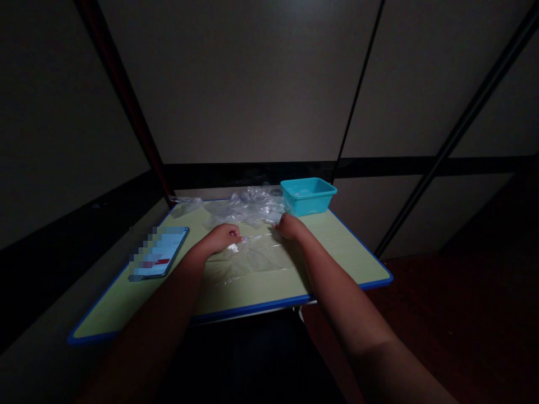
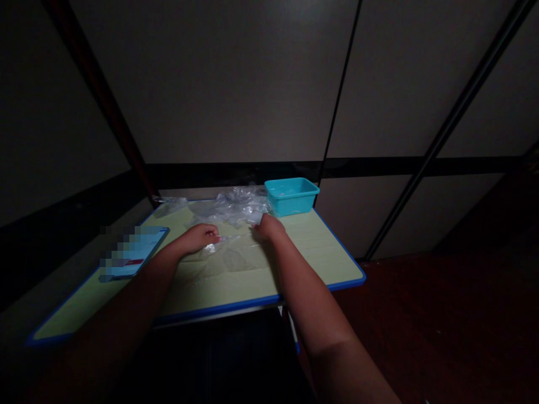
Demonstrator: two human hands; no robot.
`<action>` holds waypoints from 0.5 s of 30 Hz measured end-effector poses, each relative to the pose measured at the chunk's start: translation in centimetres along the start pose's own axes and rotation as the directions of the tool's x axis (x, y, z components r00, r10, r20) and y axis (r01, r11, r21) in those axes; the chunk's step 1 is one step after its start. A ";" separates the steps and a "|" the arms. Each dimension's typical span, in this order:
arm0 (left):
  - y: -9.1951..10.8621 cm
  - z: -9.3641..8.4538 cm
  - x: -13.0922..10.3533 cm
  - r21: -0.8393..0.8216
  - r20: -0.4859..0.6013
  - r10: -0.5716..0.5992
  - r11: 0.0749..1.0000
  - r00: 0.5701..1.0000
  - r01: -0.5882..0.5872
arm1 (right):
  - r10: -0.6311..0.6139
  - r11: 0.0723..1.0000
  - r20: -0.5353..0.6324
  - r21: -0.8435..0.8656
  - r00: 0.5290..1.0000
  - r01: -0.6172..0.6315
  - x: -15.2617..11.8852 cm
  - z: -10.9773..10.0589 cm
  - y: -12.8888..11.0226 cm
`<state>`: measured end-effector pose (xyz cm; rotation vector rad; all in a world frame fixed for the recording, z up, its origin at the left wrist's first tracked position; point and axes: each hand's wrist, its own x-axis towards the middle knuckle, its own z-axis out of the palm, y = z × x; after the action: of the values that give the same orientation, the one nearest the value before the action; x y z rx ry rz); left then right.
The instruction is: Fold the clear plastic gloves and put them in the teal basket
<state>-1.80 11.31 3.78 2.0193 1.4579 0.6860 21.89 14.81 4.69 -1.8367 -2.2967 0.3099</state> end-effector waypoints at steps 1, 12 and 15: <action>0.0 0.0 0.0 -0.002 -0.001 -0.005 1.000 1.000 0.005 | 0.024 1.000 -0.010 0.015 1.000 -0.024 0.0 0.0 -0.1; -0.5 0.1 0.3 0.015 0.007 -0.001 1.000 1.000 0.001 | -0.004 1.000 0.032 -0.019 0.999 0.005 -0.2 -0.7 -0.6; -0.6 0.1 0.3 0.004 0.004 -0.014 1.000 1.000 0.014 | 0.081 0.996 0.013 -0.032 0.997 -0.080 -0.1 -0.6 -0.2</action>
<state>-2.04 11.69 3.34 2.0098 1.4710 0.6740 21.91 14.75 5.36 -1.9522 -2.2531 0.3003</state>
